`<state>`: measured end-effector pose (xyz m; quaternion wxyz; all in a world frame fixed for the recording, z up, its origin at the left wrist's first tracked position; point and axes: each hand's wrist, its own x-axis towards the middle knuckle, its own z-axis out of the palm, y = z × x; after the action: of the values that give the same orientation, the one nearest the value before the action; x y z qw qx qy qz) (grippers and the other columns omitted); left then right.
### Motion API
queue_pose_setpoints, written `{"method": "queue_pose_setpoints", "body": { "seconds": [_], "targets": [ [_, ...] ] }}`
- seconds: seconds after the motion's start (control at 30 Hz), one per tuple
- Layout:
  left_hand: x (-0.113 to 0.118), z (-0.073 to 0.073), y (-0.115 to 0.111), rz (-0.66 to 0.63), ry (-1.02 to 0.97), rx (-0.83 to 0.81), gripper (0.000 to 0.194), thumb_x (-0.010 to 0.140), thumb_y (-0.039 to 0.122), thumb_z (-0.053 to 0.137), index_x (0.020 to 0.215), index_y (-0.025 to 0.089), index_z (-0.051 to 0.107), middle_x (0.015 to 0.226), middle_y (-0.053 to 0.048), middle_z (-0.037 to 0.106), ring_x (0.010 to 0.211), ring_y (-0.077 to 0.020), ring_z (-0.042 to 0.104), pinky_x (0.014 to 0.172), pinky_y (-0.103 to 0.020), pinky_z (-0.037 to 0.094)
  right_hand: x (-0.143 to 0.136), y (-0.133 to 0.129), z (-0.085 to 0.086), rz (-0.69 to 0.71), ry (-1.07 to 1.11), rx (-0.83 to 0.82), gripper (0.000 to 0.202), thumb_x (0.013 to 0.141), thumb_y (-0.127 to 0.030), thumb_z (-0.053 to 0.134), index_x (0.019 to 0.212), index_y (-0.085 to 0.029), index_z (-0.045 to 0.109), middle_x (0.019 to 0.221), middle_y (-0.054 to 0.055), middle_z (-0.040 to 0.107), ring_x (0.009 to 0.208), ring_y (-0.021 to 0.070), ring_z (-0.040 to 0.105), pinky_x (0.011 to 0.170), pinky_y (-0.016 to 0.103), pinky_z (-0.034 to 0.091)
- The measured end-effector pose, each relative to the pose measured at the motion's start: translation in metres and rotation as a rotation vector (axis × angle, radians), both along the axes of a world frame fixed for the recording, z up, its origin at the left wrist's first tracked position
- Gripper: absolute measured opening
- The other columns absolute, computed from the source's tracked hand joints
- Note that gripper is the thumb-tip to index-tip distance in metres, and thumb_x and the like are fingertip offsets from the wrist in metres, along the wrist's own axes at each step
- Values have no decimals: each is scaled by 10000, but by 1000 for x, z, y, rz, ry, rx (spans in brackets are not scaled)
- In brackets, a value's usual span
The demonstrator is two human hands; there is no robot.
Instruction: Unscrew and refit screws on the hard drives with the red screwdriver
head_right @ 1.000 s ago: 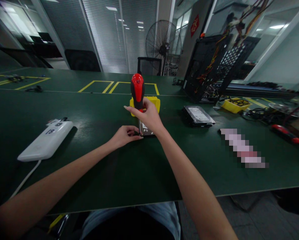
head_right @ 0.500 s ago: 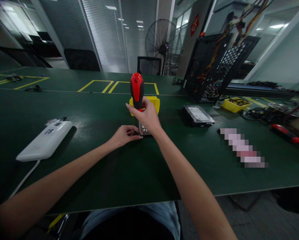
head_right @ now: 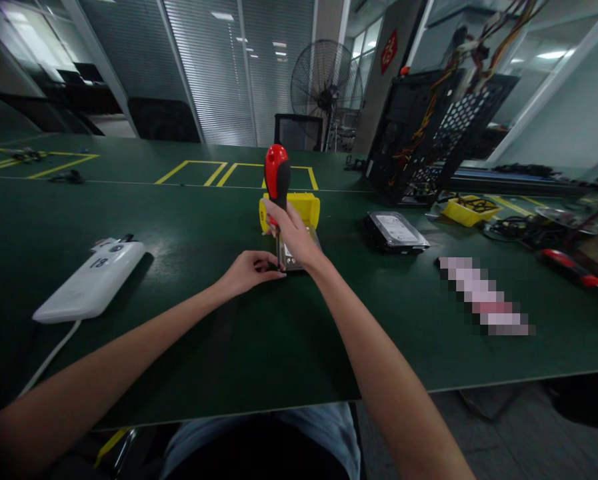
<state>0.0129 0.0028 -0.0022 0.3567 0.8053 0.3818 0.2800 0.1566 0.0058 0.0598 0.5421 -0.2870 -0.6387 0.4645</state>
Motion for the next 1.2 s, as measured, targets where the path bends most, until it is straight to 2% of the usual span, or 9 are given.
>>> {"method": "queue_pose_setpoints", "body": {
  "seconds": [0.13, 0.3, 0.63, 0.77, 0.93, 1.07, 1.2],
  "targets": [
    [-1, -3, 1, -4, -14, -11, 295, 714, 402, 651, 889, 165, 661, 685, 7, 559, 554, -102, 375, 516, -238, 290, 4, -4, 2, -21, -91, 14, 288, 854, -494, 452, 905, -211, 451, 752, -20, 411, 647, 94, 438, 724, 287, 440],
    [0, -4, 1, -5, -22, -17, 282, 712, 396, 654, 878, 169, 664, 722, 0, 590, 565, -103, 398, 530, -239, 310, 5, -6, 3, -51, -136, 117, 223, 867, -420, 477, 904, -201, 463, 771, -8, 471, 685, 103, 498, 672, 268, 431],
    [0, 2, -2, 10, -14, -32, 296, 710, 386, 652, 893, 155, 665, 787, -27, 624, 591, -114, 434, 556, -249, 339, 4, -4, 7, -117, -134, 153, 240, 773, -357, 619, 891, -176, 512, 808, -2, 510, 751, 101, 520, 694, 247, 454],
    [1, 5, -4, 6, -22, -39, 272, 713, 369, 648, 876, 154, 669, 814, -27, 627, 596, -111, 437, 562, -250, 338, 4, -4, 6, -160, -99, 186, 288, 702, -352, 695, 840, -172, 518, 789, -11, 526, 728, 96, 527, 670, 239, 453],
    [1, 4, -3, 0, -34, -32, 275, 709, 374, 654, 867, 151, 667, 676, 6, 566, 543, -99, 370, 524, -240, 291, 4, -5, 8, -246, -159, 196, 317, 677, -396, 705, 781, -164, 516, 716, -17, 533, 667, 99, 518, 644, 256, 447],
    [0, 1, -1, -11, -39, -30, 282, 711, 394, 651, 876, 166, 667, 630, 24, 521, 523, -96, 347, 517, -237, 278, 1, -8, 9, -242, -206, 189, 323, 685, -425, 690, 784, -171, 517, 731, -6, 524, 680, 112, 513, 641, 271, 439],
    [0, 0, 0, -5, -16, -20, 285, 718, 401, 643, 892, 177, 670, 649, 15, 541, 520, -98, 353, 526, -241, 295, -2, -9, 7, -205, -227, 132, 333, 718, -471, 645, 748, -181, 484, 627, -30, 464, 572, 94, 460, 551, 252, 396]
  ]
}}
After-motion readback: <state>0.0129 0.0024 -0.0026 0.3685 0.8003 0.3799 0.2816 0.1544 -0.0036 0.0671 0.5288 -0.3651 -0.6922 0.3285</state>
